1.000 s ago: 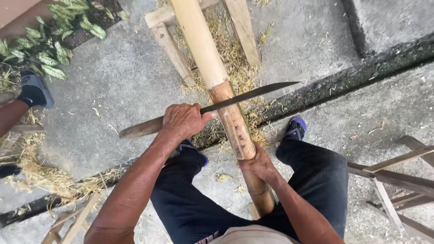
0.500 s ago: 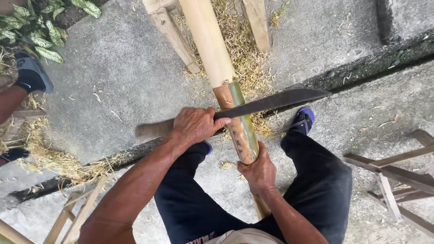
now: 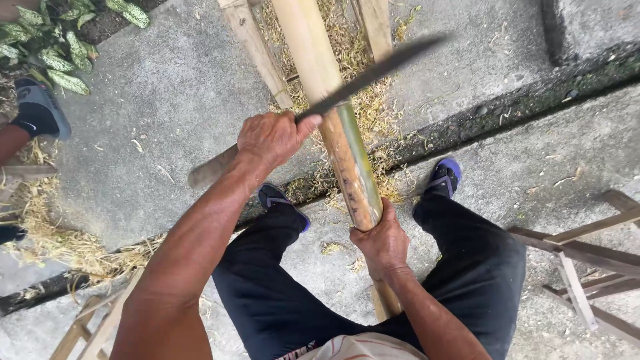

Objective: The recorder is using a machete to shave and shape a long piece of bamboo supported on a wooden stand.

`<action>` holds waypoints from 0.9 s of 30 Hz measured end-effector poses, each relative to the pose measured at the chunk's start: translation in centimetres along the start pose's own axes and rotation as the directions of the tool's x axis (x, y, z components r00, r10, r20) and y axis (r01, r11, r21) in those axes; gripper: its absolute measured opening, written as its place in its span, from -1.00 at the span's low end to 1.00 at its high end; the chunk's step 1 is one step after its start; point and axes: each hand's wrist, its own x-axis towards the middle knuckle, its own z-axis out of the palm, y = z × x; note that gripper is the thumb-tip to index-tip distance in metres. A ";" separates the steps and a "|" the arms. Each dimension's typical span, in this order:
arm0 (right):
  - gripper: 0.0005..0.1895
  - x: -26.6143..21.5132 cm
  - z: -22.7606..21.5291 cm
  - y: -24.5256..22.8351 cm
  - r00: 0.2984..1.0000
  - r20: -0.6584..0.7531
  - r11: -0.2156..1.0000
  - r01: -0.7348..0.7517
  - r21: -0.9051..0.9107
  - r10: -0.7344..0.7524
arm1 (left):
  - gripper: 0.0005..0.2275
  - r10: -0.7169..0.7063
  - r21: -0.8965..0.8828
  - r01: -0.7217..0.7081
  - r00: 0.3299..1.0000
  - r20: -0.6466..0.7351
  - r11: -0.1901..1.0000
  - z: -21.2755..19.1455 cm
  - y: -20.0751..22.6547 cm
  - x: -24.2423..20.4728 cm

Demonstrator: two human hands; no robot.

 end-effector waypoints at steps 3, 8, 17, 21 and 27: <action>0.07 0.0 0.4 0.7 0.997 -0.047 0.998 0.063 0.026 -0.061 | -0.24 -0.042 -0.032 0.040 0.996 -0.084 0.999 0.0 1.6 -1.1; 0.08 0.6 0.5 1.4 0.999 0.012 0.997 0.040 0.060 -0.041 | -0.28 0.028 -0.013 -0.027 0.999 0.031 1.000 1.3 1.3 -0.9; 0.06 0.7 -1.1 0.8 0.996 0.077 0.995 0.029 0.094 -0.036 | -0.28 -0.001 -0.068 -0.003 0.998 -0.058 0.998 2.9 0.0 1.0; 0.08 1.0 -0.7 1.1 0.994 0.110 0.992 0.001 0.129 -0.015 | -0.27 -0.079 -0.196 0.064 0.995 -0.065 0.978 2.9 0.5 0.4; 0.02 0.0 -0.4 0.8 0.998 0.013 0.995 0.053 0.085 -0.054 | -0.27 -0.031 -0.038 0.031 0.999 0.017 0.999 -0.4 0.9 -0.3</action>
